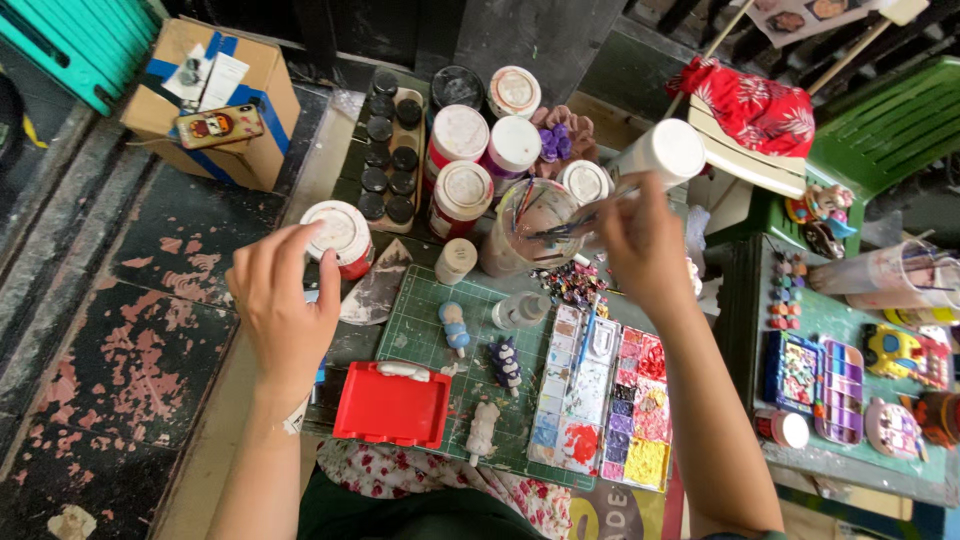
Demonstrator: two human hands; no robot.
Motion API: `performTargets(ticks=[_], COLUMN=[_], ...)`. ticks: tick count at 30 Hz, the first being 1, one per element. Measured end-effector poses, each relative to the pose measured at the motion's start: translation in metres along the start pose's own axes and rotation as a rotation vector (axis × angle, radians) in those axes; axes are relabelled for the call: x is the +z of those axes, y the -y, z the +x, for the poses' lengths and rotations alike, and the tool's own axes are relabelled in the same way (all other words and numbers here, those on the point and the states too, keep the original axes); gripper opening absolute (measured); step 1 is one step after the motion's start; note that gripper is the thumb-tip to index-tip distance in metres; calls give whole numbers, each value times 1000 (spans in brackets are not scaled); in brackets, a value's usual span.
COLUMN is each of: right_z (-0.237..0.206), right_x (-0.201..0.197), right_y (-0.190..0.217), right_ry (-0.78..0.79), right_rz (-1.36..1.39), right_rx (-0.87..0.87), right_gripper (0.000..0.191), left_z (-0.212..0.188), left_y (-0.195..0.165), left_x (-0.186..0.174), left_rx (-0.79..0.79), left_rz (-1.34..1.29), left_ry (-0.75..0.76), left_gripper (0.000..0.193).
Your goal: The person paints small white figurines at a cluttered craft table, holding a brush and applying paint, dipping the brush in a cup of water between strokes, and later switching to pink paint from a jar to continue painting the figurines.
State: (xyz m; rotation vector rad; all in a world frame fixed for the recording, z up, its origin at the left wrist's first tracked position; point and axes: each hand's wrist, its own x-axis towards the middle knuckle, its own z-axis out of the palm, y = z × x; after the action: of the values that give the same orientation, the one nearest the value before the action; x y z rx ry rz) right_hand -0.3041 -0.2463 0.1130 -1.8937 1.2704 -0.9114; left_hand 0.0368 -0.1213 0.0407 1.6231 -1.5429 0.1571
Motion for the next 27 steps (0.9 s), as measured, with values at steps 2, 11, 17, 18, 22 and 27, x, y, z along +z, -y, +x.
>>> performTargets(ticks=[2, 11, 17, 18, 22, 27], right_z=[-4, -7, -16, -19, -28, -43], right_x=[2, 5, -18, -20, -31, -42], right_y=[3, 23, 29, 29, 33, 46], right_ry=[162, -144, -95, -115, -77, -97], right_rz=[8, -893, -750, -734, -503, -394], right_rx=[-13, -286, -119, -121, -41, 102], right_gripper=[9, 26, 21, 20, 15, 13], left_z=[-6, -13, -7, -4, 5, 15], left_y=[9, 29, 5, 0, -16, -30], left_x=[3, 29, 20, 20, 28, 69], left_rx=[-22, -164, -108, -80, 41, 167], left_rz=[20, -270, -142, -96, 39, -114], left_ry=[8, 211, 84, 67, 19, 182], left_gripper=[46, 99, 84, 79, 59, 44])
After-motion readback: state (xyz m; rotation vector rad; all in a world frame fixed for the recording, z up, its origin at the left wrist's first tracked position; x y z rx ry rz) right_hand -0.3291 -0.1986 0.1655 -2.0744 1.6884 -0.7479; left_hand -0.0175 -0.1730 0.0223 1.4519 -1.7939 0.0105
